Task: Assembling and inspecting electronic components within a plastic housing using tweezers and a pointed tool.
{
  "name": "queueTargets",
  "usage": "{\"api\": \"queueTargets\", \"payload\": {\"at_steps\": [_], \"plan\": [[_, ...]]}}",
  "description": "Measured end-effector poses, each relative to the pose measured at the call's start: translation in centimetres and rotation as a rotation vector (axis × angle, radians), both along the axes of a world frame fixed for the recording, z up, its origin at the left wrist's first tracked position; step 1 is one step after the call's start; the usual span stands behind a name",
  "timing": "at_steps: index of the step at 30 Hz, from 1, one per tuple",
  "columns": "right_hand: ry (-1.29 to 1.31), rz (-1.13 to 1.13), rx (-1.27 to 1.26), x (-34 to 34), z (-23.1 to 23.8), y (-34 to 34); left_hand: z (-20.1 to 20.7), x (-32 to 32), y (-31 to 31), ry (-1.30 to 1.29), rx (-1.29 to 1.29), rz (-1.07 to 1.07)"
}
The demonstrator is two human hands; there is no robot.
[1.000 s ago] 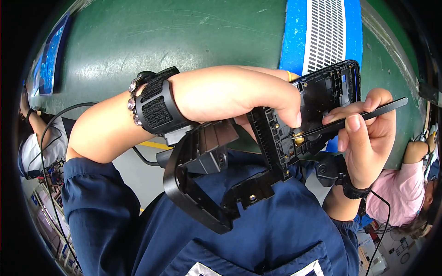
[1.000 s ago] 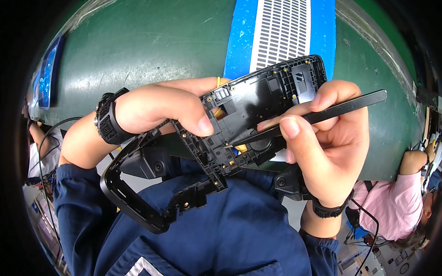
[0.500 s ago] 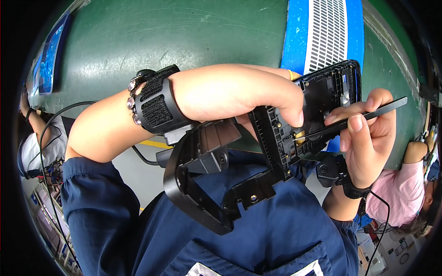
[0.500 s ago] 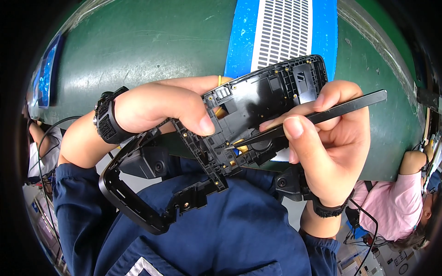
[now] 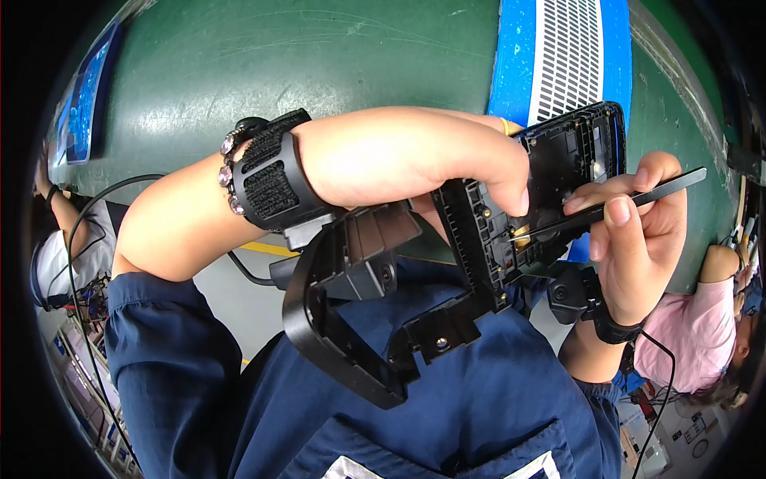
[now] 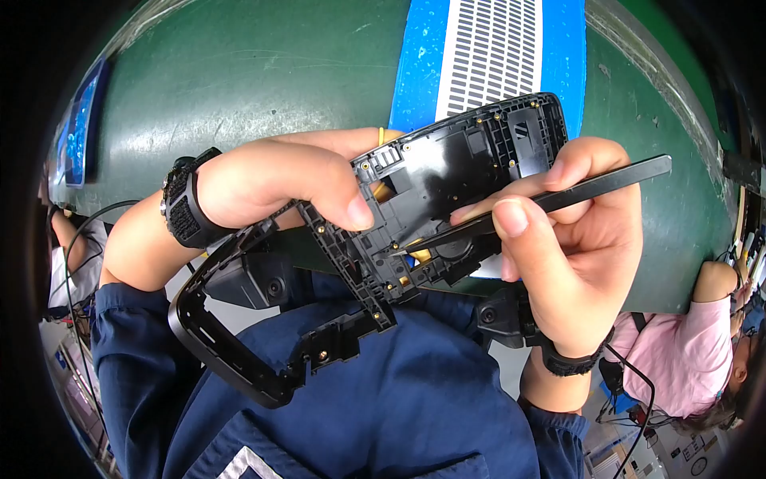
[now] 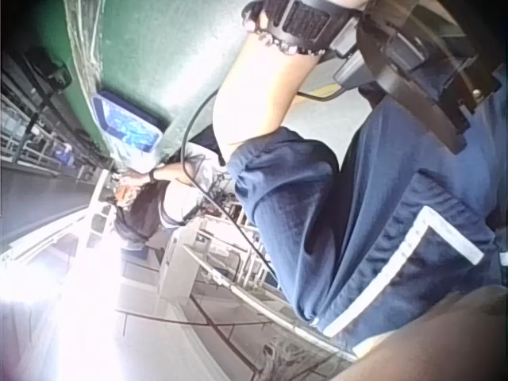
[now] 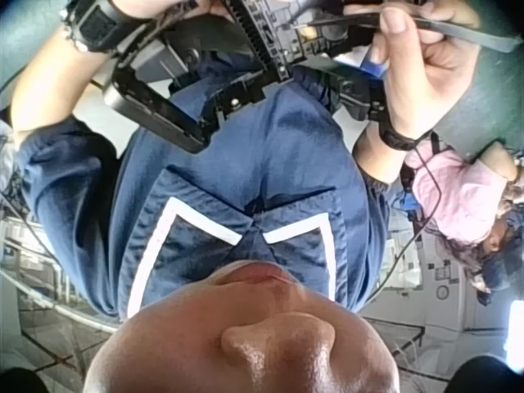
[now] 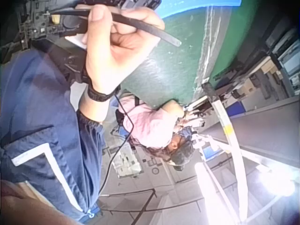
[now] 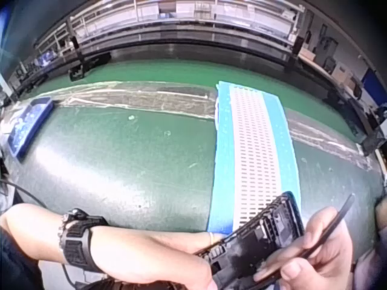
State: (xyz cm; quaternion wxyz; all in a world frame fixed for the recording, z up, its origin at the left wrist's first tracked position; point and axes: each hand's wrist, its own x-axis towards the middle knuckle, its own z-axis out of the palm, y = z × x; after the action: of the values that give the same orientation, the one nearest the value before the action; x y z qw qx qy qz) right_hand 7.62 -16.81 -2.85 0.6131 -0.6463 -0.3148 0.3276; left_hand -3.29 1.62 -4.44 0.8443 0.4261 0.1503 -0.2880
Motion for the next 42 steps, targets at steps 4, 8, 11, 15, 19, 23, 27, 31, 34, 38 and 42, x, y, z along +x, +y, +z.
{"api": "queueTargets", "payload": {"at_steps": [4,8,11,15,19,23,27,31,34,38,42], "plan": [[-0.013,0.001,0.016,0.0,-0.2,-0.1,-0.3,-0.1,-0.2,-0.007,-0.025,0.023],[-0.008,0.003,0.013,0.1,-0.3,0.0,-0.3,-0.2,-0.1,0.003,-0.03,0.03],[-0.014,0.009,0.015,0.2,-0.3,-0.2,-0.2,-0.1,-0.1,-0.002,-0.027,0.024],[0.001,0.009,0.021,0.4,-0.3,-0.1,-0.4,-0.1,0.0,-0.025,-0.024,0.015],[-0.013,0.0,0.007,0.1,-0.3,0.1,-0.5,-0.1,0.1,-0.03,-0.028,0.01],[-0.034,0.01,0.004,0.2,-0.4,0.1,-0.5,-0.2,-0.1,-0.021,-0.029,0.024],[-0.032,0.012,0.008,0.2,-0.3,0.1,-1.0,-0.3,-0.3,-0.13,0.04,0.044],[-0.041,-0.002,0.003,0.1,-0.4,0.1,-1.0,-0.3,-0.2,-0.151,0.03,0.026],[-0.042,0.002,0.003,0.2,-0.4,0.1,-0.8,-0.4,-0.3,-0.141,0.037,0.044],[-0.034,0.013,0.001,0.3,-0.4,0.0,-0.9,-0.3,-0.3,-0.148,0.054,0.041],[-0.025,0.011,0.001,0.2,-0.3,0.1,-0.9,-0.3,-0.2,-0.141,0.036,0.033]]}}
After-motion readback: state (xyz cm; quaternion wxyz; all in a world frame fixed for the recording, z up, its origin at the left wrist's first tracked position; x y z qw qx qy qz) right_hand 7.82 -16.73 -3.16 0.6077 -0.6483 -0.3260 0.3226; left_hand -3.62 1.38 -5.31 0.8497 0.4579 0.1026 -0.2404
